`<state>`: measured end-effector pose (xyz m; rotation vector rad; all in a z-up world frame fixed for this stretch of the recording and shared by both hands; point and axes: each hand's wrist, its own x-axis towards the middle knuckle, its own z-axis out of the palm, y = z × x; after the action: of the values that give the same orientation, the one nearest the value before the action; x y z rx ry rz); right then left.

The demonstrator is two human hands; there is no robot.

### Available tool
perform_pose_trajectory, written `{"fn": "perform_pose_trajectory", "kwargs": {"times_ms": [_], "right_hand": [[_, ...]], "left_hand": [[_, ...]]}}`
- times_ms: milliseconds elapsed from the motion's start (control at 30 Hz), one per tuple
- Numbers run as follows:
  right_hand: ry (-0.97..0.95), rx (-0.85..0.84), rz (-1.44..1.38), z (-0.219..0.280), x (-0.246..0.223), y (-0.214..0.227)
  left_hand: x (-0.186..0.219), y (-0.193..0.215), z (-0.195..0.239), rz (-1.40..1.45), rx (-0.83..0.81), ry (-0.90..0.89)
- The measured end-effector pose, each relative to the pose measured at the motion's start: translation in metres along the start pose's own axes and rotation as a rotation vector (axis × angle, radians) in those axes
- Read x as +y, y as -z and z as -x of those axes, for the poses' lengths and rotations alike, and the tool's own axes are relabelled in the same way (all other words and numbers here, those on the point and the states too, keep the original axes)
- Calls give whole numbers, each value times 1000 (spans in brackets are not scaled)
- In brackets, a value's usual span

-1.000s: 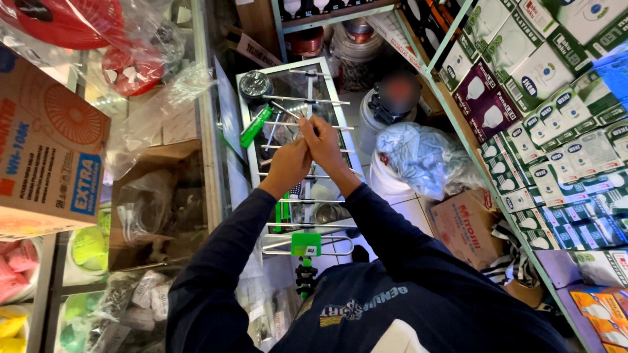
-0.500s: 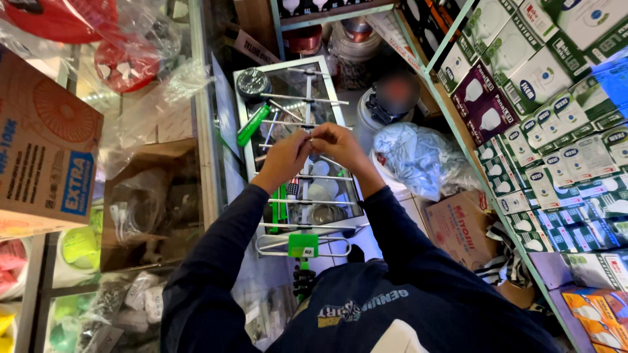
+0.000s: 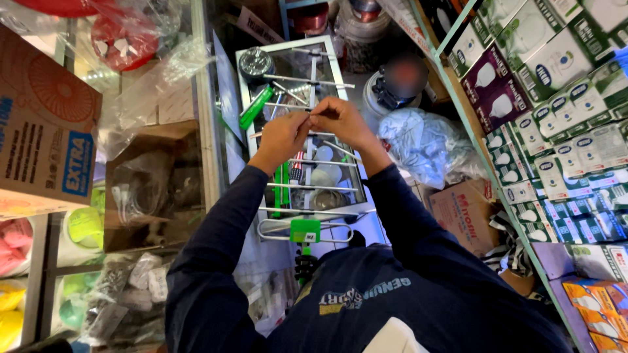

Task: The person assembles a metal television antenna by hand, attaching dipole elements and rods to the main antenna frame on a glass counter.

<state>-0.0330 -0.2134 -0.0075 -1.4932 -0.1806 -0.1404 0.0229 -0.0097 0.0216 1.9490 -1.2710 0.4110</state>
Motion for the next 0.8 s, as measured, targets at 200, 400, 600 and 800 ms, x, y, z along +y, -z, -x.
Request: {"fn": "perform_pose_trajectory", "kwargs": {"times_ms": [200,400,600,800], "right_hand": [[4,-41,-19,2,-6,5],[82,103,328,11,-19,-16],[287,118,797,18,-31,-32],[276,57,934,10,-21,-34]], "left_hand": [[7,3,0,-3,-9,3],[-5,-19,10,-34,19,58],[-9,-19,12,-222,-5,-59],[-17,-24,11,-419,-77,-113]]}}
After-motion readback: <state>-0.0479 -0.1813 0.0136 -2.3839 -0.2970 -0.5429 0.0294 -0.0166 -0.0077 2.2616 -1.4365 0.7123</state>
